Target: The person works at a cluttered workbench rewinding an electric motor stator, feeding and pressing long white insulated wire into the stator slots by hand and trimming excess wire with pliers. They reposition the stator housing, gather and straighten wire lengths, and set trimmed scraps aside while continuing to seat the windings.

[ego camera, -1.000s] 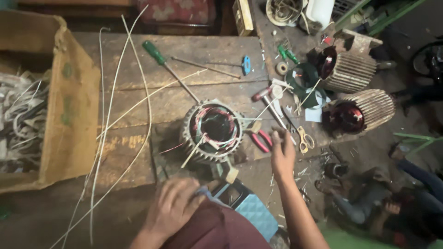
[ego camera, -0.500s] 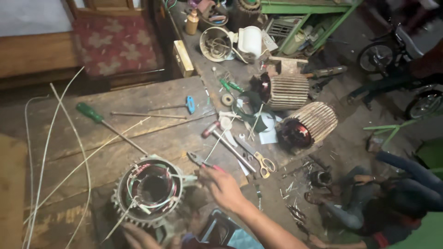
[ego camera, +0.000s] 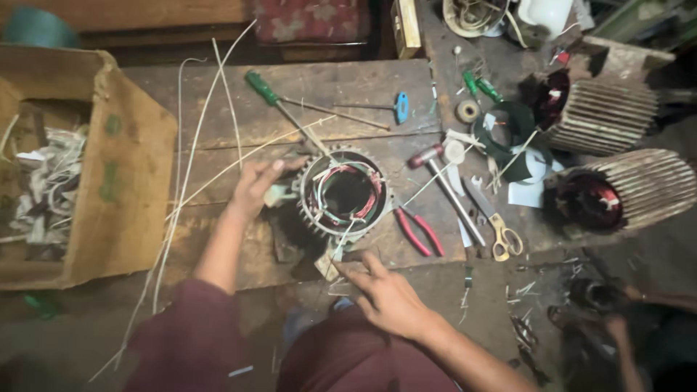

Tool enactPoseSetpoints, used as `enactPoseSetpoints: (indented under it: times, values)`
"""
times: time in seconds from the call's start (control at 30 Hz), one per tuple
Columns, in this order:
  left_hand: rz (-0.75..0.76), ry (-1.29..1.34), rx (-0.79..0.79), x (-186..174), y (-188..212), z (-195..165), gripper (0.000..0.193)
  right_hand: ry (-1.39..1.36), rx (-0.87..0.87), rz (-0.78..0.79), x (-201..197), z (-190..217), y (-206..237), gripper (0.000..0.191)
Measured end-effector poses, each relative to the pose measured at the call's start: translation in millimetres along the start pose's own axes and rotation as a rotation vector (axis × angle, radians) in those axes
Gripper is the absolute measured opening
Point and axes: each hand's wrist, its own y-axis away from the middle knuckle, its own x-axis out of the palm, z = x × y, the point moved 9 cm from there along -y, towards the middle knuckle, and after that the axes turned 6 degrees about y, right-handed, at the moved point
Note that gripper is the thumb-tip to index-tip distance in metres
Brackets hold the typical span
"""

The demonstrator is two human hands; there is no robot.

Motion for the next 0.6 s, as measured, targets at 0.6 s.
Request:
enactPoseSetpoints:
  times: [0.6]
  values:
    - [0.091, -0.726, 0.584, 110.4, 160.9, -78.7, 0.026, -0.088, 0.254, -0.438, -38.8, -35.0, 53.9, 0.03]
